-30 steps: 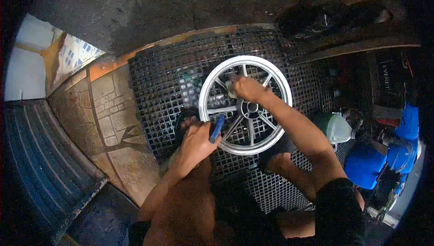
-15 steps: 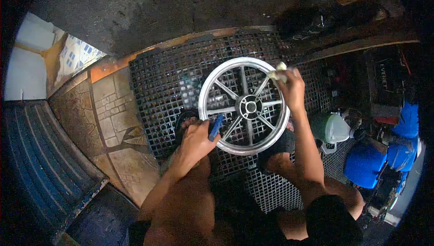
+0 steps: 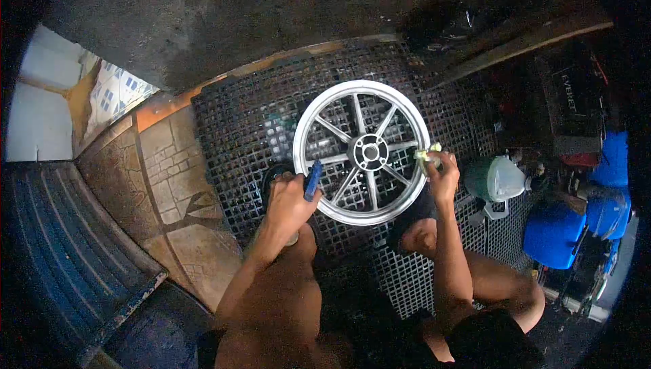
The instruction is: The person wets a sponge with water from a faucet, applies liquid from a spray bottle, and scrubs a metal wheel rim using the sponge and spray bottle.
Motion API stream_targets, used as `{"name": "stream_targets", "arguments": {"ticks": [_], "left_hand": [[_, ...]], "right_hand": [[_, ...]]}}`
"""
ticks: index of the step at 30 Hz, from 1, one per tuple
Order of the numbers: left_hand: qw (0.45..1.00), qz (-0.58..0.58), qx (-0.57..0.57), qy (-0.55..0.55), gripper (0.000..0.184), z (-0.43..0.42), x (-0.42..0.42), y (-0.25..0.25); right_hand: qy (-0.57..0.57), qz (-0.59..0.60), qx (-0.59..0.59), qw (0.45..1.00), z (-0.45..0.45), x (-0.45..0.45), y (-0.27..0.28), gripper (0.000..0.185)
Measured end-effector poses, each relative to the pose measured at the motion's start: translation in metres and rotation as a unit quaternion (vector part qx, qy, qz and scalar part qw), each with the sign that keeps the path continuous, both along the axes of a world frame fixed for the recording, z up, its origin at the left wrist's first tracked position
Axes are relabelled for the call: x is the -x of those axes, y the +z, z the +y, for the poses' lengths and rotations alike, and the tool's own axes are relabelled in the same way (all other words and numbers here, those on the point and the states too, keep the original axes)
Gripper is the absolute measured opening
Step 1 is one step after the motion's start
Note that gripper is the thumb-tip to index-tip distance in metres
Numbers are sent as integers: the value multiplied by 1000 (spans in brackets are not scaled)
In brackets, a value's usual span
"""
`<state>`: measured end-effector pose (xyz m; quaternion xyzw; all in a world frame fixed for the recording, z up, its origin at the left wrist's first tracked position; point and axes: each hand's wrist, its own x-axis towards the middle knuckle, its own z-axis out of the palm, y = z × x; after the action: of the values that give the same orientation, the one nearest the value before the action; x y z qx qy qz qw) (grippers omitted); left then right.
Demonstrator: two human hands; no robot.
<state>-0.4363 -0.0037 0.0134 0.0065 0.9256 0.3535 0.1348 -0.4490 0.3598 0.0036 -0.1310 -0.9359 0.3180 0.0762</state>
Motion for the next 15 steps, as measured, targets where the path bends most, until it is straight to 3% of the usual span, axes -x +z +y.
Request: {"name": "stream_targets", "arguments": {"ticks": [4, 9, 12, 15], "left_hand": [[999, 41, -5, 3, 29, 4, -6, 3], [1000, -12, -10, 1, 28, 2, -8, 8], [1000, 28, -9, 7, 31, 7, -11, 4], [999, -42, 6, -13, 34, 10, -10, 5]], "right_hand": [[26, 55, -21, 998, -6, -9, 8, 29], [7, 47, 7, 999, -4, -29, 1, 28], [-7, 20, 27, 999, -10, -36, 3, 26], [15, 23, 24, 999, -17, -40, -9, 24]]}}
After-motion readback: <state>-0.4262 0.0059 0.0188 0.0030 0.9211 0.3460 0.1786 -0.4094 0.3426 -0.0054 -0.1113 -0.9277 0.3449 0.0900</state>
